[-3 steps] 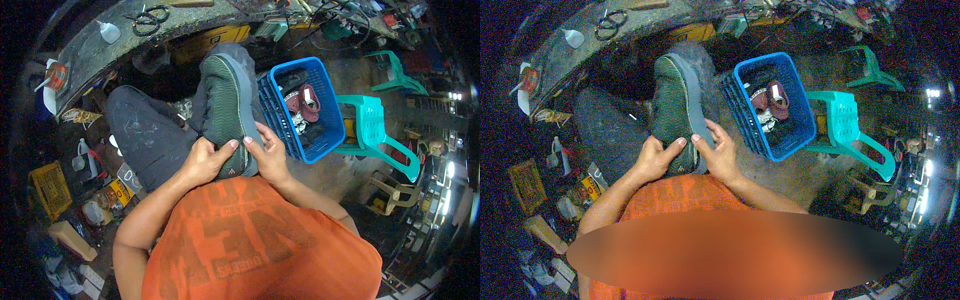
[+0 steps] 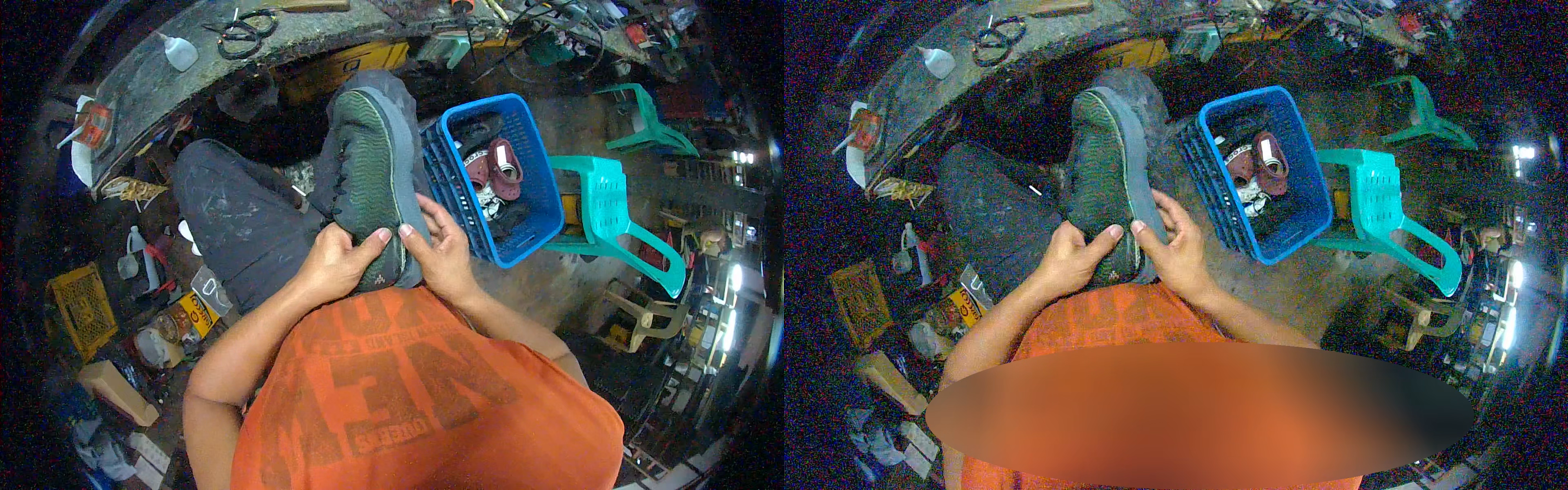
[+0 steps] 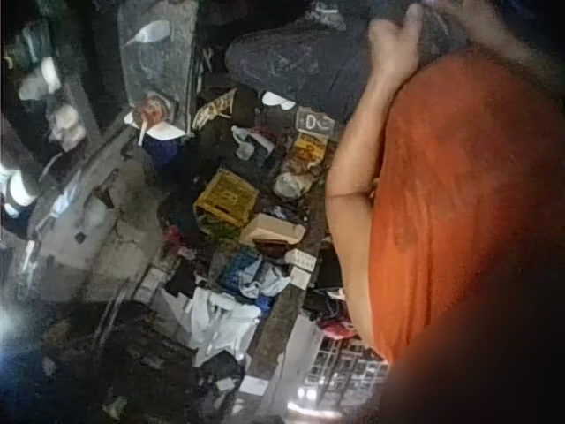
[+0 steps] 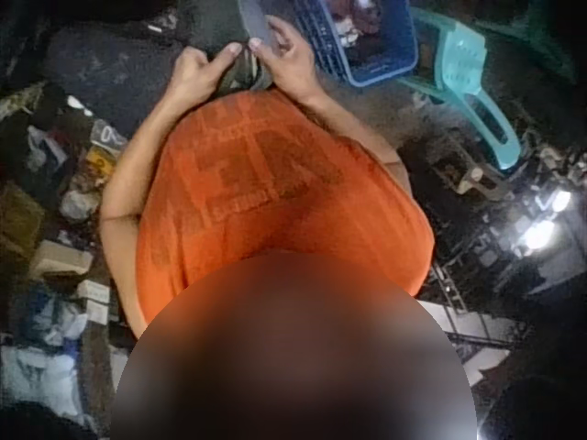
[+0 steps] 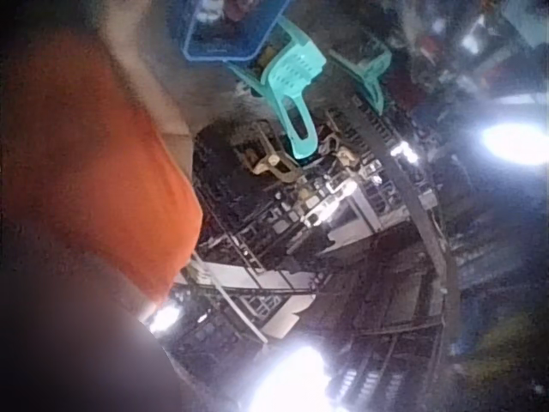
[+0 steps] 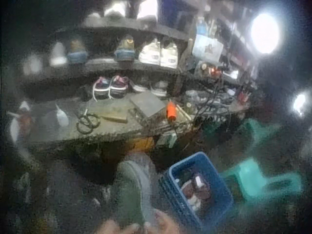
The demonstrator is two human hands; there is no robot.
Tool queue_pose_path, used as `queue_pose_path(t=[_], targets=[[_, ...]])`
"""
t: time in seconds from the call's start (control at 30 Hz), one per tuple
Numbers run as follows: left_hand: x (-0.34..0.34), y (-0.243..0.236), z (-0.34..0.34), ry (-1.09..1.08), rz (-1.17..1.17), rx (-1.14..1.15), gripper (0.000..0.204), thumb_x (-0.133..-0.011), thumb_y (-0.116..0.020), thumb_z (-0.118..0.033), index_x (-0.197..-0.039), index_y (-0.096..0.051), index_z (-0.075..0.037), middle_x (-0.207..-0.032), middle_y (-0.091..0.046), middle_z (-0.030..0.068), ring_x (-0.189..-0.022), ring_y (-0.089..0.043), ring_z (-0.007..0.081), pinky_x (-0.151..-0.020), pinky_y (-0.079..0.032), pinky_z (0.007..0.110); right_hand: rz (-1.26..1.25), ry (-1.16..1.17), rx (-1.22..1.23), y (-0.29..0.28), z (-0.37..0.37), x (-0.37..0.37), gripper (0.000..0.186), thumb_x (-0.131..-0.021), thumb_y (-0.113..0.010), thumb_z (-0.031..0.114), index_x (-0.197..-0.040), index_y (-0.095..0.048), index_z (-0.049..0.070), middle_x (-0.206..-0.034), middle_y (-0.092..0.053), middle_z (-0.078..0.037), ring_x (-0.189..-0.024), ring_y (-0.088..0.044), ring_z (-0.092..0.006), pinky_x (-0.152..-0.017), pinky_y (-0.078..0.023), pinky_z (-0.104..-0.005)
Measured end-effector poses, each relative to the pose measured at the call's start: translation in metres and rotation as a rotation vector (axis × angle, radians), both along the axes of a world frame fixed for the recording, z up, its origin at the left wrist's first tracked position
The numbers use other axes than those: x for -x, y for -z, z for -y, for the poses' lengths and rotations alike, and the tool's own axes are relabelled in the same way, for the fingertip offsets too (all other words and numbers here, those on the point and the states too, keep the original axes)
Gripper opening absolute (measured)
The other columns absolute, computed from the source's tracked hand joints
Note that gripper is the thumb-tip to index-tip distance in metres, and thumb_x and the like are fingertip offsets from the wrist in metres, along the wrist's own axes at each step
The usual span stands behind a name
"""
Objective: The person repairs multiple shoes by applying glue to the soles and pressing them back together. They handle a dark sneaker, a pink and blue sneaker, and a teal sandal, using a glue bottle and a wooden stick to spread adhesive and press the parts.
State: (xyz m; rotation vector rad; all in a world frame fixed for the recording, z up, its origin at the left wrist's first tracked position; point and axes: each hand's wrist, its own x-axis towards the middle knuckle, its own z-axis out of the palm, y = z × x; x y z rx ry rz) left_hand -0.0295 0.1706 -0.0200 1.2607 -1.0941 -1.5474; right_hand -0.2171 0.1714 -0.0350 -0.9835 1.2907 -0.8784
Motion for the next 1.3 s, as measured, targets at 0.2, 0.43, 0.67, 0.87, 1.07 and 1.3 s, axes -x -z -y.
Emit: queue_pose_path(t=[0.2,0.43,0.67,0.87,1.07,1.3], targets=[[-0.006,-0.013,0.008,0.272,0.409,-0.226,0.043,-0.096,-0.073,-0.037,-0.072,-0.067,-0.002,-0.059,-0.056,-0.0028,-0.052,-0.046,0.0064,-0.045,-0.037,0.033,-0.09,-0.13,-0.004,-0.013,0.006,0.02,0.059,-0.099,-0.066,0.015,-0.152,-0.041,0.0,-0.134,-0.063,-0.024,-0.118,-0.066,-0.0296,-0.096,-0.056,-0.0405],[-0.007,-0.006,0.012,0.241,0.163,-0.177,0.028,-0.1,-0.068,-0.024,-0.107,-0.071,0.004,-0.087,-0.072,0.0021,-0.074,-0.062,0.0093,-0.066,-0.052,0.032,-0.414,-0.327,0.195,-0.009,0.011,0.03,0.054,-0.104,-0.055,0.009,-0.153,-0.037,-0.004,-0.143,-0.057,-0.022,-0.108,-0.065,-0.0152,-0.089,-0.054,-0.0293],[-0.018,0.013,0.002,0.069,-0.176,0.004,0.032,-0.101,-0.065,-0.017,-0.126,-0.065,0.003,-0.117,-0.071,0.0062,-0.102,-0.066,0.0148,-0.092,-0.053,0.033,-0.354,-0.175,0.114,0.007,0.016,0.041,0.048,-0.105,-0.053,0.011,-0.15,-0.044,-0.004,-0.134,-0.064,-0.015,-0.117,-0.06,-0.0143,-0.1,-0.047,-0.0296],[-0.047,0.007,0.001,-0.014,-0.284,-0.23,0.035,-0.102,-0.061,-0.023,-0.128,-0.062,0.002,-0.115,-0.071,0.0074,-0.097,-0.068,0.015,-0.088,-0.056,0.032,-0.107,-0.012,0.035,-0.012,0.039,0.053,0.052,-0.102,-0.062,0.017,-0.147,-0.048,-0.005,-0.141,-0.06,-0.018,-0.129,-0.057,-0.0212,-0.107,-0.046,-0.0351],[-0.094,-0.002,0.003,-0.246,-0.563,-0.059,0.051,-0.104,-0.057,-0.04,-0.131,-0.058,0.003,-0.115,-0.071,0.0115,-0.098,-0.071,0.019,-0.086,-0.058,0.034,-0.079,-0.095,0.228,-0.031,0.051,0.028,0.053,-0.098,-0.069,0.016,-0.146,-0.051,0.0,-0.14,-0.061,-0.015,-0.126,-0.059,-0.0208,-0.106,-0.047,-0.0345],[-0.16,-0.051,-0.015,-0.171,0.806,-0.166,0.045,-0.091,-0.076,-0.038,-0.089,-0.068,0.007,-0.08,-0.071,0.0129,-0.071,-0.066,0.0192,-0.066,-0.053,0.039,-0.169,-0.147,-0.004,0.01,0.053,0.003,0.052,-0.098,-0.069,0.023,-0.142,-0.056,-0.002,-0.127,-0.067,-0.014,-0.114,-0.064,-0.0195,-0.1,-0.05,-0.0327]])
